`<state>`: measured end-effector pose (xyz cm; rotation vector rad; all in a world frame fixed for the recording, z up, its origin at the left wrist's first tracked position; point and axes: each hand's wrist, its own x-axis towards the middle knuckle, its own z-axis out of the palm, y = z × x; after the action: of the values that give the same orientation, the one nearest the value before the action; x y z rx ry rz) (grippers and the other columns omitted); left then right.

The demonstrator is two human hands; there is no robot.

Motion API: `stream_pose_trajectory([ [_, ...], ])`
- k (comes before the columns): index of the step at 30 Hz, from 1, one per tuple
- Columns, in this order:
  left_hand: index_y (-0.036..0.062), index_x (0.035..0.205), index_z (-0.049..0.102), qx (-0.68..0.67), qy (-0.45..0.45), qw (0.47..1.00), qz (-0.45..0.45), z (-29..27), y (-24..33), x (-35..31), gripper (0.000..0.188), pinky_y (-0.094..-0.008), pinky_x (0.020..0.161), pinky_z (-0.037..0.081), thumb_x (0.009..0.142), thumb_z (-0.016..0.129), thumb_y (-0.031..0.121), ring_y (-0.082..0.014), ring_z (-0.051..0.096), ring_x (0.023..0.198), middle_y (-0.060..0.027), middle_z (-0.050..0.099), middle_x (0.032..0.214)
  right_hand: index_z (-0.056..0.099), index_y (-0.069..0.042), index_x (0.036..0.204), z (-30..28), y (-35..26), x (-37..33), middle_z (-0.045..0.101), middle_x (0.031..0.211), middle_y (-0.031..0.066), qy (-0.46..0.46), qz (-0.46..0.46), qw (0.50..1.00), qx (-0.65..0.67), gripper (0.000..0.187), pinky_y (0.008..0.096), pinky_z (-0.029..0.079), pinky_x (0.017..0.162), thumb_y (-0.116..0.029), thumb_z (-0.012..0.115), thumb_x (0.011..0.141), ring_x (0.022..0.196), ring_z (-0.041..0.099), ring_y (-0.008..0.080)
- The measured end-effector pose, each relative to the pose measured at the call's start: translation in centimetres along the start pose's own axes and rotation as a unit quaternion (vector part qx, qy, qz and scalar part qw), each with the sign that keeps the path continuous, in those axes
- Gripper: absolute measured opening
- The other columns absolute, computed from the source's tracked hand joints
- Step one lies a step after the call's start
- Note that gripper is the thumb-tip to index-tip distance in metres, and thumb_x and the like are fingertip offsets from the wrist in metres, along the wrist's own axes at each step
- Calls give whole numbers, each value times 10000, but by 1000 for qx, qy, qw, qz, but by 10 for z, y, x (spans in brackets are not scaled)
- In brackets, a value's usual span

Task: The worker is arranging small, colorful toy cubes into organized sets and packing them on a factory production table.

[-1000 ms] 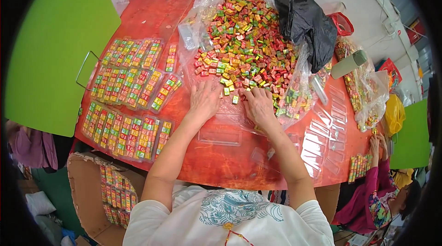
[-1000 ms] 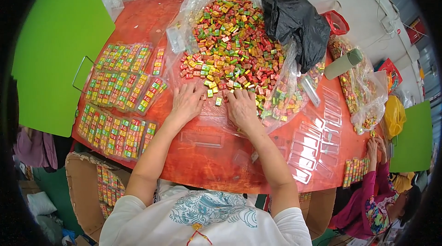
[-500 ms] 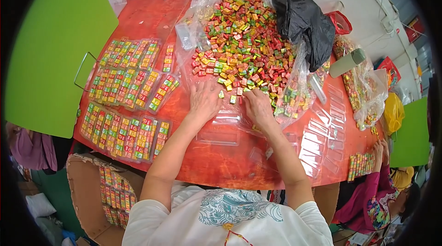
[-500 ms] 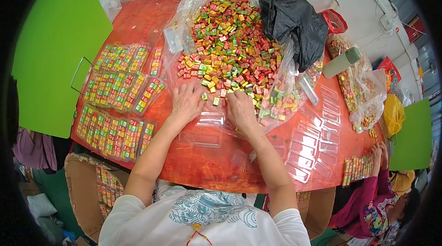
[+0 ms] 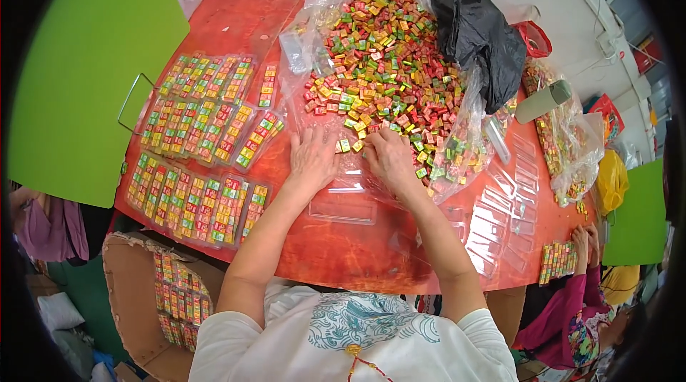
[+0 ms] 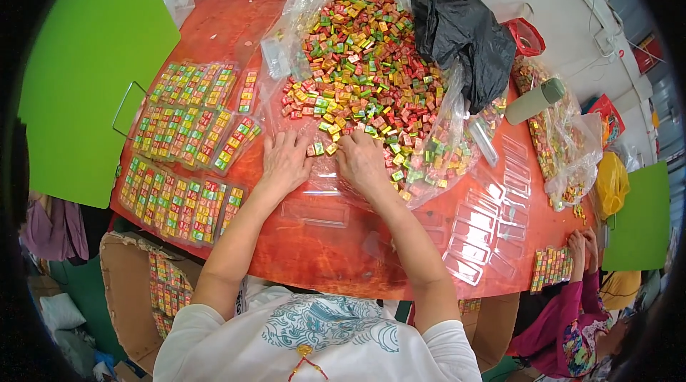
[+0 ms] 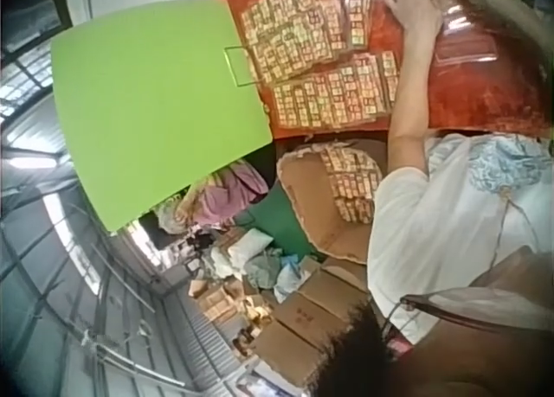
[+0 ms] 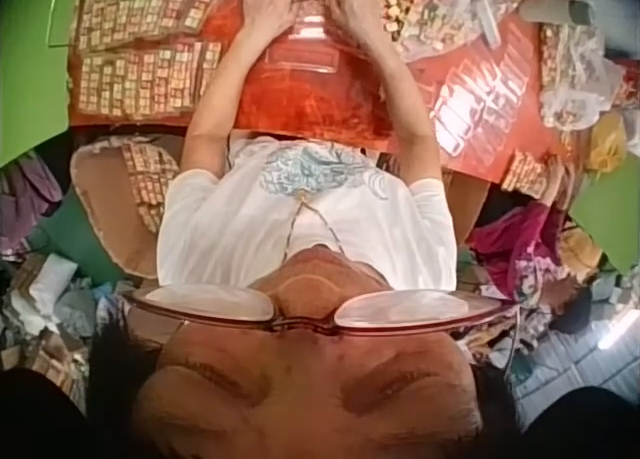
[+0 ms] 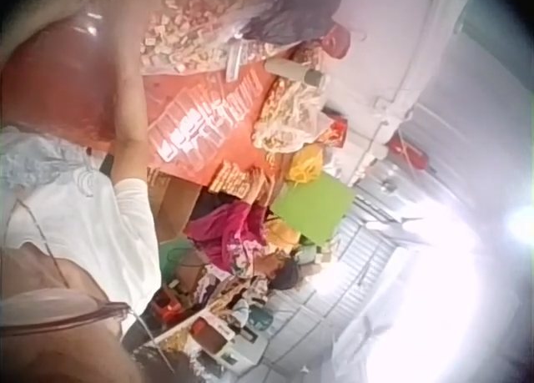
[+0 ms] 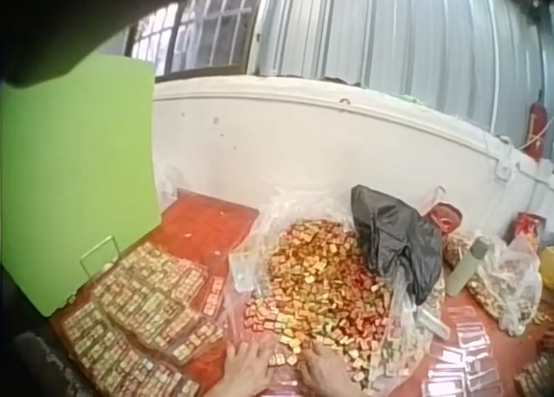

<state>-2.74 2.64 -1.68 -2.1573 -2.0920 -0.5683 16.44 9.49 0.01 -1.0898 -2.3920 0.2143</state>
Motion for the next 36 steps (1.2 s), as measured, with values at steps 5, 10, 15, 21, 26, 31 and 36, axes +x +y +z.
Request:
stream_pose_trajectory([
  [5,123,1275,621,-8,-12,1000,-13,2,-2,2,480,-521,937,377,825,721,258,-310,534,1082,-126,578,1123,687,-106,1009,0,-16,7,617,957,96,-20,-31,991,-128,209,446,426,836,-253,708,861,945,612,279],
  [10,117,1247,634,10,-37,999,1,2,-6,3,449,-506,915,378,830,722,258,-307,537,1076,-123,581,1120,686,-109,999,5,-12,7,609,1011,92,-15,-66,995,-71,174,451,422,879,-214,699,861,1008,594,275],
  [15,117,1195,646,-10,-11,1000,3,-2,0,7,387,-499,907,379,837,717,244,-305,541,1074,-120,580,1106,698,-118,1001,8,7,12,610,998,68,19,-48,994,-98,161,449,417,927,-198,696,862,1010,588,267],
  [21,140,1154,658,-42,34,998,10,13,-5,39,326,-482,896,386,837,706,199,-297,560,1069,-113,588,1096,716,-119,961,7,8,13,621,999,60,-28,-82,984,-158,109,446,409,932,-172,680,873,999,589,255],
  [26,116,1043,693,-6,40,998,52,30,-11,58,232,-510,975,391,820,710,179,-301,582,1066,-113,596,1063,732,-134,920,2,8,-3,607,955,83,1,-83,990,-111,117,467,410,920,-167,668,828,965,605,257],
  [31,81,999,679,-30,47,997,50,23,-15,58,198,-515,982,398,813,686,150,-308,592,1062,-122,605,1017,723,-126,939,-10,11,-11,594,906,79,17,-67,995,-69,120,451,401,885,-199,692,849,939,599,257],
  [36,77,1037,684,4,61,998,-24,9,-18,30,251,-524,948,384,815,684,193,-303,591,1046,-123,616,1040,663,-86,937,-17,-1,-14,600,958,88,-37,-76,989,-121,204,458,408,923,-252,723,837,980,590,272],
])
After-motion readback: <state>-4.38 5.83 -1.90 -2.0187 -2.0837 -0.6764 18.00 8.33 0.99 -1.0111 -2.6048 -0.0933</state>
